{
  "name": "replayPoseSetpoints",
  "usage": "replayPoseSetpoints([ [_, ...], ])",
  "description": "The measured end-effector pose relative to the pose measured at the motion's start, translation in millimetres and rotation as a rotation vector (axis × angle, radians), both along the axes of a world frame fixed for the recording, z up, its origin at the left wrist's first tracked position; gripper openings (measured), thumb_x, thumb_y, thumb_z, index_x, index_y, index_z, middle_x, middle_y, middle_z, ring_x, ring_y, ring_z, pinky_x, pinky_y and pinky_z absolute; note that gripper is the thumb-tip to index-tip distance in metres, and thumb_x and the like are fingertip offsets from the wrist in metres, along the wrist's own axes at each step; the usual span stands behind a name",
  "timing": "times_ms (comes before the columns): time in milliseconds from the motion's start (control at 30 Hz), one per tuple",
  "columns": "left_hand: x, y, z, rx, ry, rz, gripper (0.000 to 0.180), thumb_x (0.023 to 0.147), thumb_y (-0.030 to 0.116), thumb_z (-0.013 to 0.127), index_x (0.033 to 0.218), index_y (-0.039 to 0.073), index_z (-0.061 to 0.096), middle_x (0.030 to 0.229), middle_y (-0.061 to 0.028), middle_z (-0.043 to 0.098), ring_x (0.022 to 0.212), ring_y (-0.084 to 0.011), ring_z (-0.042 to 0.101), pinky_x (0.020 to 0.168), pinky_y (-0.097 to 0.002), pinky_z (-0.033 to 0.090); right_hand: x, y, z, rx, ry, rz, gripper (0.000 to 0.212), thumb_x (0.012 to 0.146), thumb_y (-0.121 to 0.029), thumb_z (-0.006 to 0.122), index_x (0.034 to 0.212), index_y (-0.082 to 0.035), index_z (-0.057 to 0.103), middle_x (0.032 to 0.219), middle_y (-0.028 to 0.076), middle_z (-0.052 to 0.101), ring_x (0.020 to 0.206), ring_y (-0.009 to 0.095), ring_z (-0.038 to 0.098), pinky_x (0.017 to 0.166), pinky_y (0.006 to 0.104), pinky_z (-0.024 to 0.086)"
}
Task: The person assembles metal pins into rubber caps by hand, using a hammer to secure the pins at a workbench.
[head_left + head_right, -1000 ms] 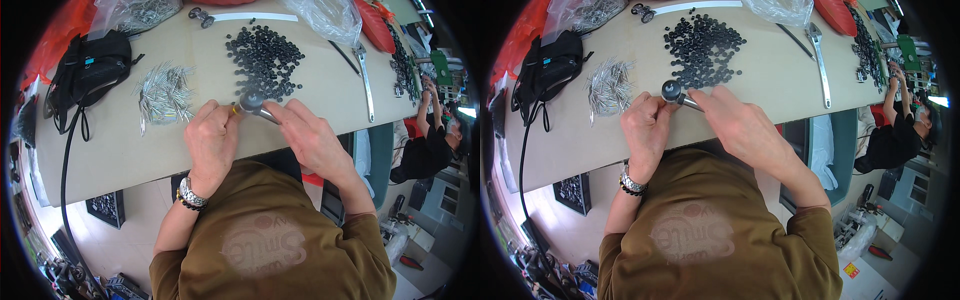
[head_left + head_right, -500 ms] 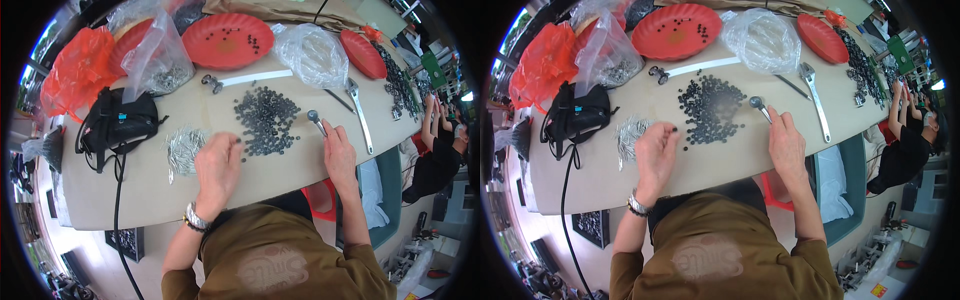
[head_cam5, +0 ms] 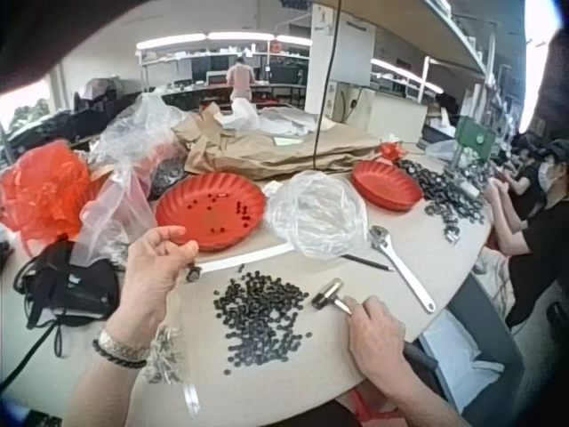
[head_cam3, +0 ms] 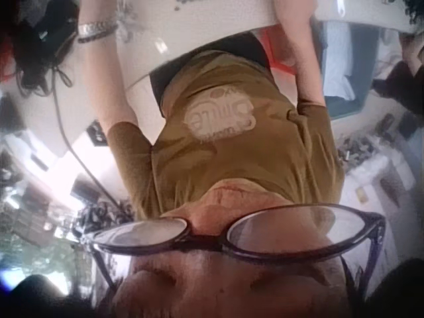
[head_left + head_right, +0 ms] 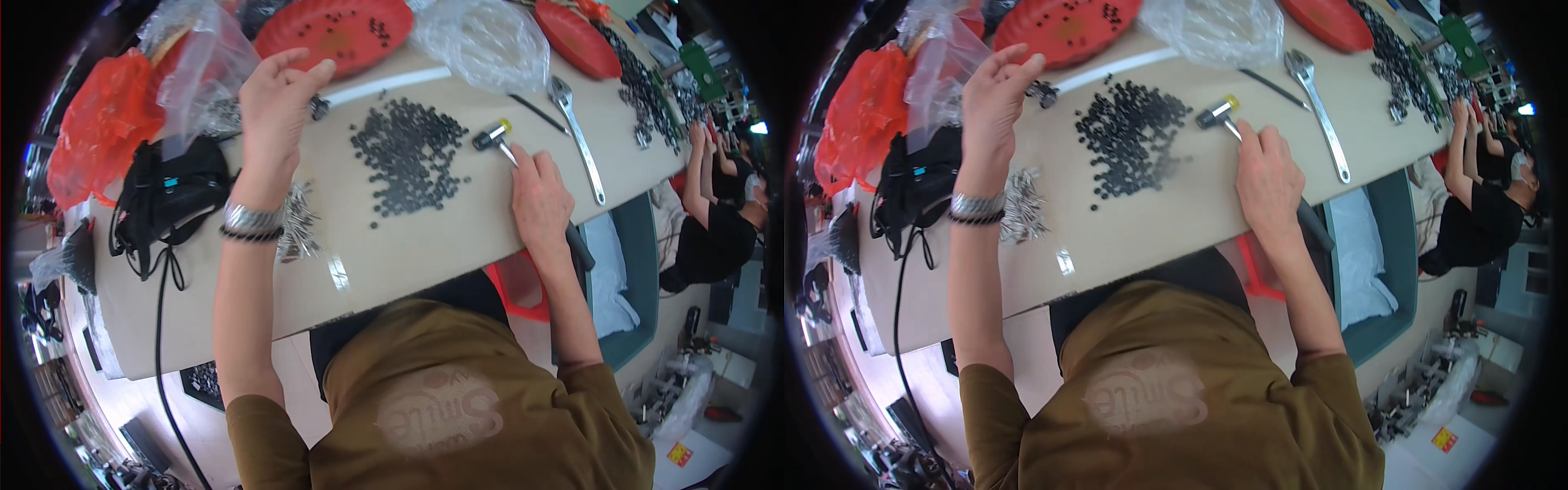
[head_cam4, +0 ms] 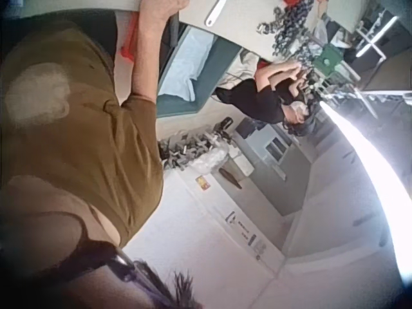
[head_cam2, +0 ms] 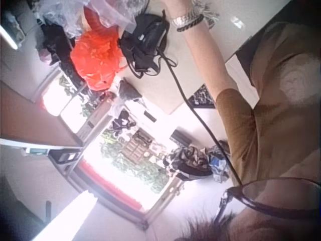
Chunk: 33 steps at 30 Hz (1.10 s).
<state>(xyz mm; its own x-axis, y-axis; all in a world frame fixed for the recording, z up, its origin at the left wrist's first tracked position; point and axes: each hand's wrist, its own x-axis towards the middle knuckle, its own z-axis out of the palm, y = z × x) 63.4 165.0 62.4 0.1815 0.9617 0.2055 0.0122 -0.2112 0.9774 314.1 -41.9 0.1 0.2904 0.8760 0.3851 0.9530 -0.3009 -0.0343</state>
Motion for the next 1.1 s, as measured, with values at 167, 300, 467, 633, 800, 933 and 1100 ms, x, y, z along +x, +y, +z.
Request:
replayPoseSetpoints([
  [167,-35.9,-73.4,-19.5,-0.804,-0.727,-0.217,0.033,0.093,-0.001,0.064,0.125,-0.007,0.058,0.097,-0.0068,0.059,0.077,-0.0176,0.054,0.070,-0.0272,0.049,-0.2,4.2,4.5,0.169,-0.026,0.141,0.035,0.081,-0.009,0.075,0.115,-0.014,0.070,0.094,0.004,0.057,0.092,0.024,0.060,0.082,0.0402,0.045],
  [300,-46.9,-127.8,-28.3,-0.891,-0.760,-0.037,0.031,0.095,-0.011,0.052,0.126,-0.007,0.056,0.107,-0.0156,0.061,0.100,-0.0255,0.061,0.092,-0.0294,0.053,-27.0,2.2,10.4,0.232,0.137,0.384,0.023,0.076,-0.011,0.079,0.097,-0.013,0.071,0.092,0.002,0.059,0.092,0.023,0.058,0.083,0.0395,0.040],
  [467,-70.1,-157.2,-64.7,-0.816,-0.893,-0.182,0.026,0.095,-0.012,0.054,0.119,-0.004,0.059,0.112,-0.0152,0.065,0.111,-0.0309,0.065,0.101,-0.0360,0.056,-62.2,2.4,4.7,0.053,0.281,0.411,0.018,0.071,-0.016,0.083,0.079,-0.012,0.066,0.083,-0.001,0.059,0.088,0.021,0.058,0.077,0.0383,0.039],
  [633,-64.7,-165.8,-64.2,-0.735,-1.008,-0.293,0.026,0.097,-0.010,0.056,0.121,-0.001,0.061,0.115,-0.0133,0.067,0.124,-0.0335,0.062,0.108,-0.0407,0.054,-71.2,2.3,-3.4,0.079,0.321,0.414,0.017,0.070,-0.013,0.081,0.079,-0.012,0.067,0.080,0.000,0.059,0.084,0.022,0.056,0.075,0.0383,0.039],
  [800,-57.0,-168.0,-60.2,-0.772,-1.014,-0.177,0.024,0.098,-0.005,0.058,0.121,0.001,0.060,0.113,-0.0112,0.068,0.122,-0.0361,0.064,0.106,-0.0455,0.054,-90.8,1.7,-1.4,0.092,0.375,0.558,0.013,0.076,-0.004,0.076,0.085,-0.010,0.069,0.082,0.001,0.060,0.079,0.024,0.056,0.072,0.0378,0.039],
  [933,-64.9,-168.0,-63.0,-0.747,-0.979,-0.152,0.023,0.099,-0.004,0.058,0.121,0.001,0.060,0.114,-0.0115,0.068,0.121,-0.0343,0.065,0.104,-0.0438,0.056,-109.6,7.0,-6.1,0.086,0.414,0.644,0.016,0.077,-0.001,0.074,0.089,-0.011,0.071,0.085,0.002,0.060,0.080,0.024,0.056,0.072,0.0376,0.039],
  [1100,-83.3,-167.1,-67.2,-0.700,-1.087,-0.292,0.024,0.100,-0.003,0.059,0.124,0.001,0.059,0.115,-0.0114,0.068,0.121,-0.0279,0.065,0.102,-0.0366,0.059,-107.4,14.4,1.3,0.099,0.543,0.638,0.019,0.077,0.003,0.072,0.091,-0.009,0.071,0.090,0.003,0.060,0.085,0.024,0.057,0.076,0.0372,0.041],
])
